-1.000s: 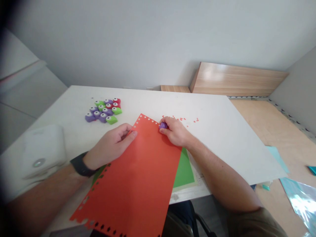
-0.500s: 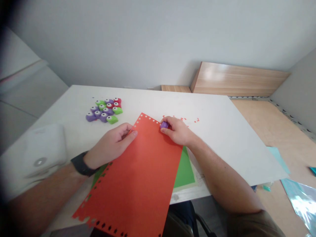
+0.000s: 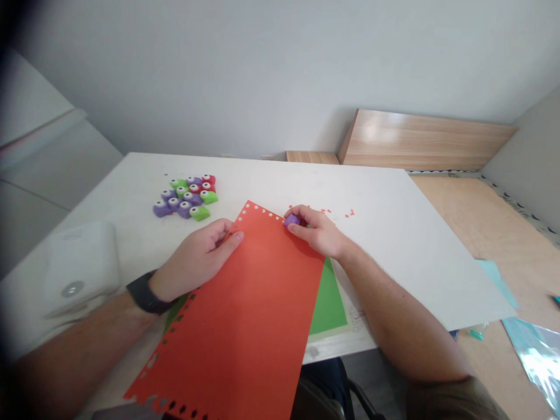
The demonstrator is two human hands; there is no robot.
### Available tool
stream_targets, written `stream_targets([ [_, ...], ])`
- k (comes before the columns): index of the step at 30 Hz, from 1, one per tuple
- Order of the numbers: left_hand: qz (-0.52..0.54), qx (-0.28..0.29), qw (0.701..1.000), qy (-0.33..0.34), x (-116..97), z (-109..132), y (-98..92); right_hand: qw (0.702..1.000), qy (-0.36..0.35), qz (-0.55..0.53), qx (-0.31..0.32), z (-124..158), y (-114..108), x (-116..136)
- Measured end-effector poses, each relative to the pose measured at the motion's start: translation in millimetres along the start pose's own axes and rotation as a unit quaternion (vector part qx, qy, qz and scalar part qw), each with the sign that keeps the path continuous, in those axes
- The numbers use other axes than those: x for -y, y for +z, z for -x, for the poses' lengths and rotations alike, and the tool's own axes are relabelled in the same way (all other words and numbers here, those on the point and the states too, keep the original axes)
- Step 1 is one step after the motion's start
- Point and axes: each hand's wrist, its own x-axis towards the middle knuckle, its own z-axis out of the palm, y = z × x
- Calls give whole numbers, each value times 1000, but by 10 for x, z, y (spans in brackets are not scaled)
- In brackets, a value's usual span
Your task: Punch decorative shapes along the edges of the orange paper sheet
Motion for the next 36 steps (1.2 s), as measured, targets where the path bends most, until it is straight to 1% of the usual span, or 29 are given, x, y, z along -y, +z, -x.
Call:
stream_targets([
  [6, 4, -2, 1000, -1, -17, 2, -2, 996, 33, -80, -16, -5, -9, 20],
  [10, 5, -3, 1000, -7, -23, 4, -7, 992, 46, -111, -30, -7, -20, 25],
  [15, 5, -5, 1000, -10, -17, 1, -9, 992, 42, -112, -48, -10, -37, 6],
  [25, 17, -8, 1000, -14, -25, -9, -15, 991, 39, -116, -53, -12, -100, -17],
  [31, 25, -3, 999, -20, -27, -6, -12, 992, 51, -112, -32, 1, -98, -6],
  [36, 23, -6, 1000, -16, -15, -7, -16, 993, 44, -109, -23, 3, -99, -8],
])
